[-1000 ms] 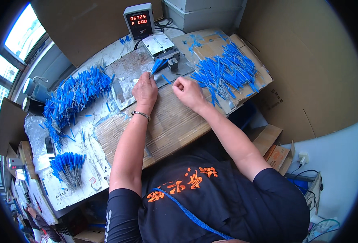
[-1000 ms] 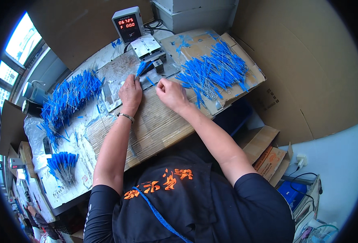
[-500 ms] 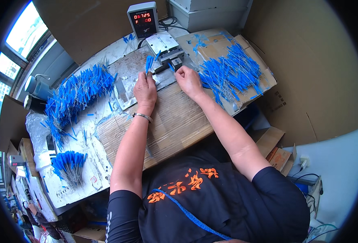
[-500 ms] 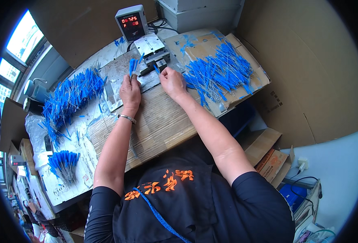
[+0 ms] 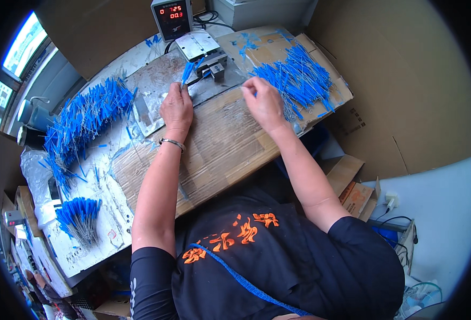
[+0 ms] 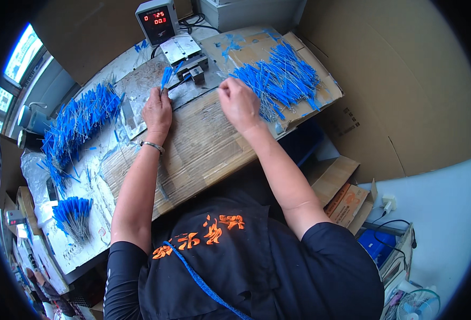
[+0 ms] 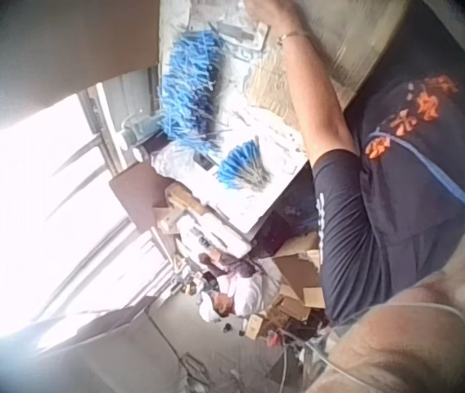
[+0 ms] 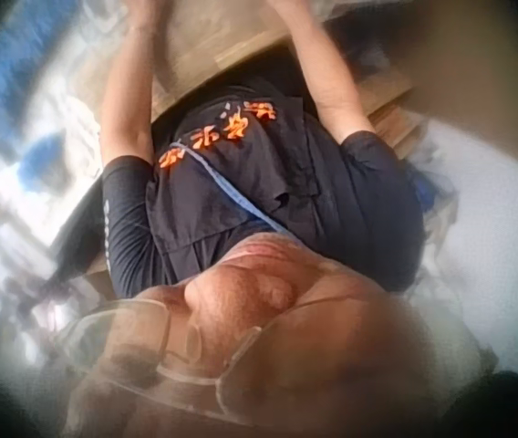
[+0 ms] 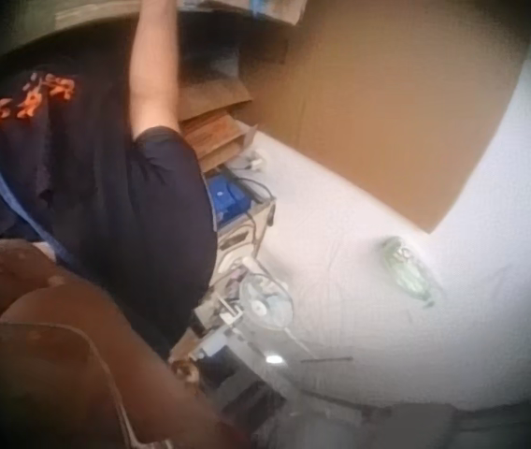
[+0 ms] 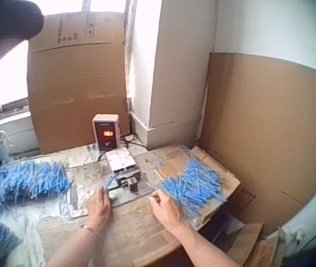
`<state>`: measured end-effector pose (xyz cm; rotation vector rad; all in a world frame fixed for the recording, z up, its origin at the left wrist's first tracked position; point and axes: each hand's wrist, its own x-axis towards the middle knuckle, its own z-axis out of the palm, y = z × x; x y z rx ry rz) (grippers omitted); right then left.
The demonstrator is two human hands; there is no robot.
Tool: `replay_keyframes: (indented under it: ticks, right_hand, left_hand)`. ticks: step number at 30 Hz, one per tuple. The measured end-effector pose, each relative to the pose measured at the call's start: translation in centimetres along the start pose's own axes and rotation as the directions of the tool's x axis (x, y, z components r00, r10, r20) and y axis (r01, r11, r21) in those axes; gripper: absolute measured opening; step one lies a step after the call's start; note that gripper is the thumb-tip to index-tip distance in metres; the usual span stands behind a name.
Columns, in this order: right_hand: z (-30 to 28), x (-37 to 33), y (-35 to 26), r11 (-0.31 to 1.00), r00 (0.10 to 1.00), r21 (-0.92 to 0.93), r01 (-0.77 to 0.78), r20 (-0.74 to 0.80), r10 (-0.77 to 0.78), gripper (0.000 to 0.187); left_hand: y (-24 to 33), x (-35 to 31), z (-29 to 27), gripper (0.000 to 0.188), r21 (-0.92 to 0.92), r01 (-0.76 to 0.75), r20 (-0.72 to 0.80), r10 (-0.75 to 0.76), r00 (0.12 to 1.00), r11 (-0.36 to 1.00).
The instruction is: The worker is assembling small blue synthetic brushes using a press-like industrial machine.
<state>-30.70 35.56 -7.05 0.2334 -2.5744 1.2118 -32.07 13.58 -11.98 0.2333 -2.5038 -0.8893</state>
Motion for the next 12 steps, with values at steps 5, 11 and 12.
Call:
replay_keyframes:
  ticks: [5, 11, 12]
  right_hand:
    - [-4.1, -1.0, 2.6, 0.877, 0.994, -0.478, 0.039, 0.107, 0.015, 0.011]
    - [-3.7, -0.6, 3.4, 0.833, 0.995, -0.553, -0.006, 0.081, 0.061, 0.011]
    - [-3.8, -0.6, 3.5, 0.863, 0.990, -0.504, -0.037, 0.096, 0.098, 0.014]
  left_hand:
    - [0.9, 0.1, -0.5, 0.020, 0.106, -0.010, 0.004, 0.010, 1.000, 0.994]
    - [0.6, -0.1, 0.5, 0.022, 0.148, -0.083, -0.016, 0.087, 0.996, 0.985]
    - [0.4, -0.1, 0.5, 0.023, 0.158, -0.099, -0.003, 0.101, 0.995, 0.982]
